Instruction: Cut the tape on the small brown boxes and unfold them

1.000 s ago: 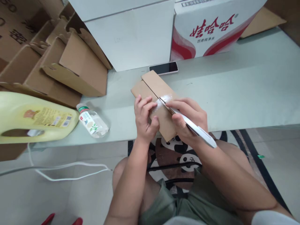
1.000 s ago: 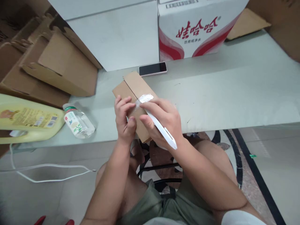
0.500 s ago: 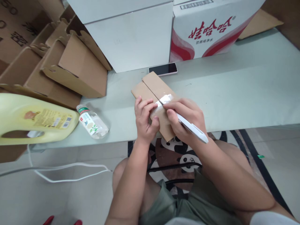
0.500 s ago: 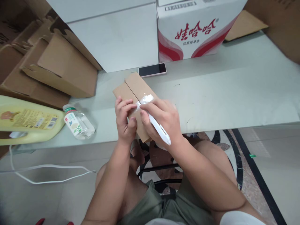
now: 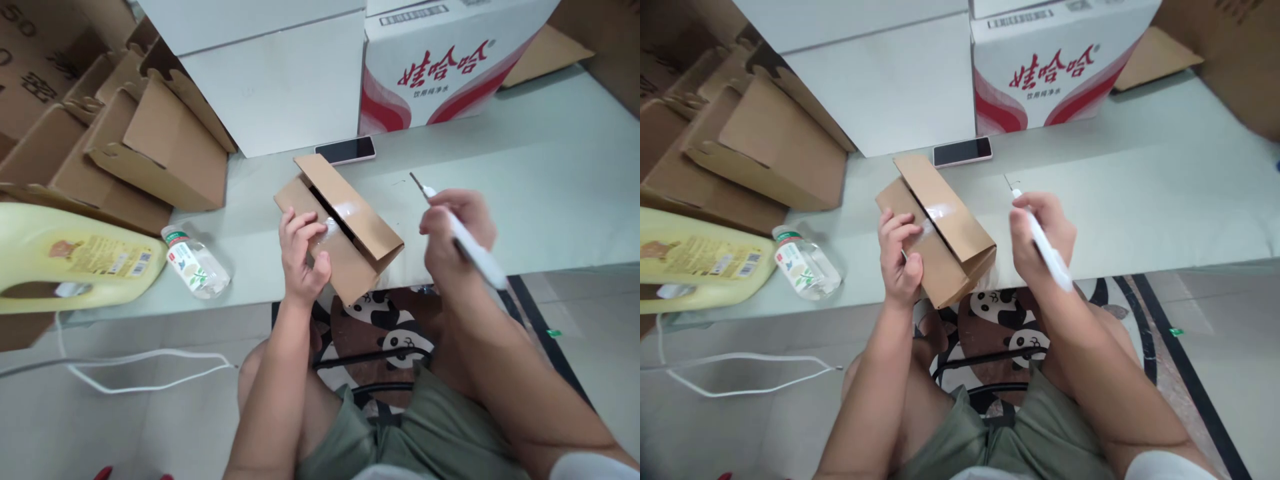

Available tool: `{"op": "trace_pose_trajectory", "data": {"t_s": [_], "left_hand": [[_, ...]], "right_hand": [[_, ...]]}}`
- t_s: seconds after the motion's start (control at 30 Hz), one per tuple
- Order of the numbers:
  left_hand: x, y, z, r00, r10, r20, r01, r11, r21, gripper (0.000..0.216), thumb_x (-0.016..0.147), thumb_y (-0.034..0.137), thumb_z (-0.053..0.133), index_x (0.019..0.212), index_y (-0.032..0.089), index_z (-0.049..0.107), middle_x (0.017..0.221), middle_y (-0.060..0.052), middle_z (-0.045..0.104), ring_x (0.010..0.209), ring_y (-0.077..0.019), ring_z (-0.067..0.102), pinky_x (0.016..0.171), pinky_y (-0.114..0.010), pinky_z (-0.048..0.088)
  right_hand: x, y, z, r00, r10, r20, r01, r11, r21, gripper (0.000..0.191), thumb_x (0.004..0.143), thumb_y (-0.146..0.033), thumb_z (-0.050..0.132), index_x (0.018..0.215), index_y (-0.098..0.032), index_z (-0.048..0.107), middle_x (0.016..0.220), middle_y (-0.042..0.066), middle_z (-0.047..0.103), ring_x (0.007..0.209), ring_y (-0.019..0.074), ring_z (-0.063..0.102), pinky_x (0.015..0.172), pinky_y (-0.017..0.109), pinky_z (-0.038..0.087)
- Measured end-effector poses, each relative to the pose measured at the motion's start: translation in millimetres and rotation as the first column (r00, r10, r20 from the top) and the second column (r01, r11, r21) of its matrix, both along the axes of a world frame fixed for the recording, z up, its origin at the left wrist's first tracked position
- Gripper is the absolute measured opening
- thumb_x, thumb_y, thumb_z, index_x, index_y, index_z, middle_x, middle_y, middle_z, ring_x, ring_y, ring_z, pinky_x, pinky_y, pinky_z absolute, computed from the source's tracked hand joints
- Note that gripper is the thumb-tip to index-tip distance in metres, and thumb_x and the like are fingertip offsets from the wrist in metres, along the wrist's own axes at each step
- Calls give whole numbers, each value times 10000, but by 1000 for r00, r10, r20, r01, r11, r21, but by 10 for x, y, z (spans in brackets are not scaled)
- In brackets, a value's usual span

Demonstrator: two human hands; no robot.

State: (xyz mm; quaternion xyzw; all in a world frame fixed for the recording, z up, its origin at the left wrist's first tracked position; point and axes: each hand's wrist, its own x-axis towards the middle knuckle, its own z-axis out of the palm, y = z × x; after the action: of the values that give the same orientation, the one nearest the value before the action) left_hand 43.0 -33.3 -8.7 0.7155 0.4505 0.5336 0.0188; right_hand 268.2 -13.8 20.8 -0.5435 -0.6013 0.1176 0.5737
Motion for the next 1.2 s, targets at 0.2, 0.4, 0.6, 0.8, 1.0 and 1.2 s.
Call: {"op": "trace_pose_trajectory", "data": {"t_s": [0.2, 0.4, 0.6, 0.8, 1.0, 1.2], "left_hand": [[-232, 22, -30, 997, -78, 16, 79, 995, -64, 362, 967, 541, 431, 1115, 261, 606, 1242, -82, 620, 1358, -296, 498, 1241, -563, 254], [-527, 38, -107, 948, -12, 319, 89, 969, -229, 398, 847, 628, 630, 1024, 273, 672, 1297, -62, 643, 1450, -301, 425, 1254, -515, 241], [-707, 7, -114, 634, 246, 734, 314, 785, -534, 624, 849, 789, 434, 973, 244, 711, 1216, -92, 715, 1262, -292, 606, 1054, -472, 479], [-626, 27, -100, 654, 249, 715, 286, 793, -538, 483, 632, 399, 895, 1029, 223, 683, 1084, -58, 732, 1051, -204, 679, 975, -350, 519], [-558, 34, -21, 579, 216, 786, 344, 809, -476, 477, 597, 285, 884, 1011, 242, 652, 1079, -45, 711, 980, -199, 693, 920, -358, 576], [-541, 1, 20, 560, 246, 791, 387, 767, -512, 466, 698, 270, 748, 1117, 330, 552, 1036, -4, 682, 883, -192, 686, 767, -335, 589]], "right_hand": [[339, 202, -344, 840, 362, 404, -153, 873, -463, 368, 846, -281, 585, 1199, -237, 679, 1097, 105, 725, 849, 264, 680, 734, 399, 530], [481, 296, -465, 768, 473, 433, -137, 781, -610, 571, 838, -234, 549, 1409, -213, 561, 1281, 155, 643, 1014, 323, 662, 871, 479, 545], [653, 395, -569, 782, 450, 431, -49, 734, -678, 917, 711, -246, 648, 1554, -76, 331, 1333, 252, 533, 1227, 408, 583, 1055, 554, 493], [718, 445, -658, 764, 447, 464, -52, 760, -648, 905, 740, -237, 586, 1592, -117, 304, 1352, 235, 529, 1278, 422, 548, 1097, 578, 470], [743, 477, -710, 782, 403, 476, -8, 770, -638, 754, 759, -219, 532, 1511, -183, 485, 1422, 206, 521, 1309, 438, 520, 1065, 624, 476], [682, 453, -639, 834, 318, 451, -78, 877, -474, 551, 795, -306, 549, 1321, -175, 651, 1504, 203, 490, 1383, 458, 455, 1138, 708, 341]]}}
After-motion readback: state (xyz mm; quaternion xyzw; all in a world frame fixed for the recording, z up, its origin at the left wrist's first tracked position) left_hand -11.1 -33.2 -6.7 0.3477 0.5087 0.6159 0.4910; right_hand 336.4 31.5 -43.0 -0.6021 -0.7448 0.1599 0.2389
